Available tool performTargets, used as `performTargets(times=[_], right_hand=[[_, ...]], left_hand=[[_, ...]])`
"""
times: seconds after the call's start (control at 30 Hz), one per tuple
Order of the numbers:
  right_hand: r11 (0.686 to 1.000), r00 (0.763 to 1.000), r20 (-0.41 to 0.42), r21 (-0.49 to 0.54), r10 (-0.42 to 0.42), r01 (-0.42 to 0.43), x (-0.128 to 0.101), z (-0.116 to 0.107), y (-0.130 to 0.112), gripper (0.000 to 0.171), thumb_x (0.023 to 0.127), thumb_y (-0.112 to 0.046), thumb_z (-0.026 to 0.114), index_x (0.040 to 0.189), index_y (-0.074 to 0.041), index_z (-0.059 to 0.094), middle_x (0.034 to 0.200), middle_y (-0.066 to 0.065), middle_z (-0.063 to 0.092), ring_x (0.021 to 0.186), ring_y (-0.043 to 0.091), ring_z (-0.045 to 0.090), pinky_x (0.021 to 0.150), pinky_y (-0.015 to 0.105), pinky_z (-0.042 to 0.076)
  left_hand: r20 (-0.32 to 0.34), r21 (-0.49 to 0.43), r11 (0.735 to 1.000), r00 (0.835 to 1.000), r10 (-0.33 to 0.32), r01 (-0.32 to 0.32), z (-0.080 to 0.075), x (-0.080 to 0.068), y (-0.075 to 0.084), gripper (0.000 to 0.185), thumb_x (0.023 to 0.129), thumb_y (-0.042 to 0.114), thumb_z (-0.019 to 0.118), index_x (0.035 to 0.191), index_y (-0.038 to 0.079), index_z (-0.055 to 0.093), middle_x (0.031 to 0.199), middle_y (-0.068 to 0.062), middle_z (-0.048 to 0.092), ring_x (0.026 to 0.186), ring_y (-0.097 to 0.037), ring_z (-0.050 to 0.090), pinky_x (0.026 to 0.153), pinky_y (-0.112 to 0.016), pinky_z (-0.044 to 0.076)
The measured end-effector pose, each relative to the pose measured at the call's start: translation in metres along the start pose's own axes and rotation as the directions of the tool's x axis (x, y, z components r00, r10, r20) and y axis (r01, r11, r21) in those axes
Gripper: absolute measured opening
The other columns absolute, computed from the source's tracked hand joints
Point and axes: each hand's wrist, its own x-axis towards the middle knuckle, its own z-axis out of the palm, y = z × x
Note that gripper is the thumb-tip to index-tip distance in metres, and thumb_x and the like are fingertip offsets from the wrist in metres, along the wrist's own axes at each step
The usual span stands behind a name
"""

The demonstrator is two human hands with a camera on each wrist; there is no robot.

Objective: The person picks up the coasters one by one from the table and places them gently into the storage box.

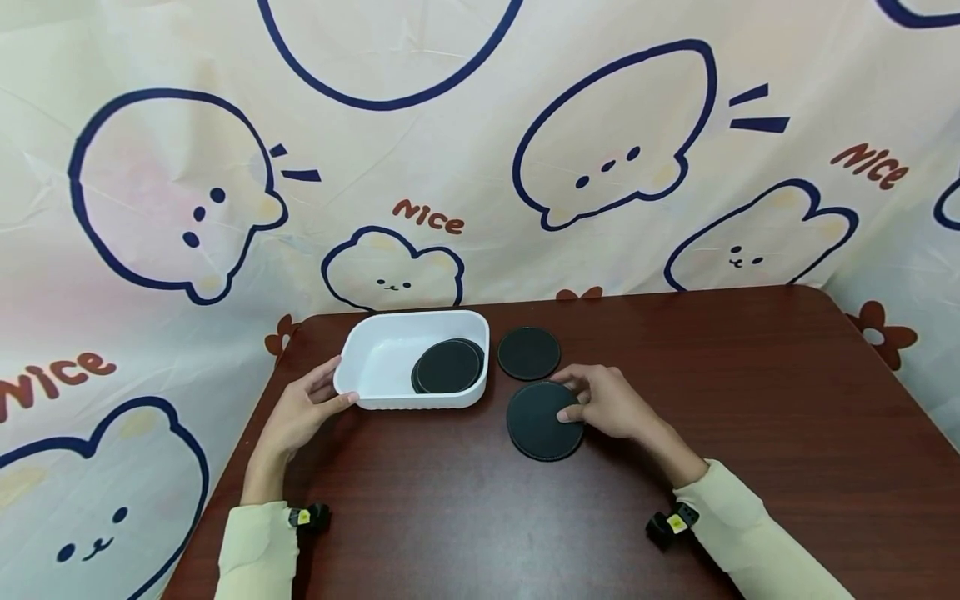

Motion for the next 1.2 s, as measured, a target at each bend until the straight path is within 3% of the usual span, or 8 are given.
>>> performTargets(times=[0.23,0.53,0.63,0.83,0.97,1.1,1.2], right_hand=[[0.957,0.995,0.067,0.277,0.072,-0.088,0.001,-0.008,0.007,0.045,0.095,0.000,0.079,0.138,0.000,0.067,0.117,0.020,0.077,0.087,0.021,0.080,0.074,0.032,0.066],[0.885,0.983,0.074,0.427,0.169,-0.184,0.003,-0.020,0.012,0.051,0.098,-0.006,0.078,0.145,0.001,0.061,0.123,0.022,0.071,0.092,0.020,0.078,0.080,0.036,0.068],[0.851,0.980,0.077,0.485,0.186,-0.200,0.002,-0.027,0.012,0.053,0.099,-0.005,0.076,0.148,0.003,0.058,0.123,0.021,0.070,0.092,0.019,0.079,0.082,0.035,0.068],[0.816,0.978,0.063,0.541,0.200,-0.202,0.001,-0.043,0.014,0.058,0.103,-0.008,0.072,0.156,0.003,0.050,0.125,0.014,0.069,0.091,0.012,0.078,0.084,0.027,0.066],[0.775,0.974,0.040,0.598,0.223,-0.202,0.003,-0.052,0.014,0.059,0.104,-0.008,0.071,0.158,0.002,0.048,0.125,0.007,0.071,0.092,0.010,0.078,0.084,0.024,0.065],[0.738,0.970,0.017,0.646,0.243,-0.196,0.005,-0.058,0.011,0.059,0.104,-0.007,0.070,0.157,0.002,0.048,0.119,0.000,0.074,0.092,0.009,0.079,0.084,0.023,0.065],[0.730,0.971,0.002,0.659,0.241,-0.182,0.008,-0.059,0.007,0.058,0.104,-0.006,0.070,0.157,0.002,0.048,0.116,-0.002,0.074,0.092,0.009,0.079,0.084,0.023,0.065]], left_hand=[[-0.002,0.000,1.000,1.000,-0.005,0.005,0.001,0.001,0.000,0.086,0.101,0.025,0.078,0.170,0.006,0.030,0.168,-0.027,0.041,0.149,-0.045,0.051,0.108,-0.043,0.048],[-0.002,0.007,1.000,1.000,-0.009,0.009,0.001,0.001,0.001,0.086,0.101,0.026,0.078,0.170,0.007,0.029,0.168,-0.027,0.041,0.149,-0.045,0.051,0.109,-0.047,0.047],[-0.003,0.010,1.000,1.000,-0.013,0.013,0.001,0.001,0.002,0.086,0.102,0.025,0.077,0.170,0.008,0.029,0.169,-0.027,0.040,0.149,-0.046,0.051,0.109,-0.047,0.047],[-0.002,0.011,1.000,1.000,-0.017,0.017,0.001,0.000,0.002,0.087,0.101,0.027,0.078,0.171,0.009,0.029,0.169,-0.026,0.040,0.149,-0.045,0.052,0.109,-0.047,0.047],[0.002,0.003,1.000,1.000,-0.013,0.013,0.001,0.000,0.000,0.089,0.100,0.030,0.079,0.171,0.010,0.029,0.169,-0.026,0.040,0.149,-0.044,0.051,0.107,-0.031,0.054],[0.005,-0.013,1.000,1.000,-0.009,0.009,0.001,0.001,-0.001,0.090,0.099,0.030,0.080,0.171,0.009,0.029,0.170,-0.026,0.039,0.150,-0.044,0.051,0.092,-0.007,0.051],[0.004,-0.016,1.000,1.000,-0.008,0.008,0.001,0.001,-0.001,0.090,0.099,0.030,0.080,0.171,0.009,0.029,0.170,-0.026,0.039,0.150,-0.044,0.051,0.090,-0.005,0.050]])
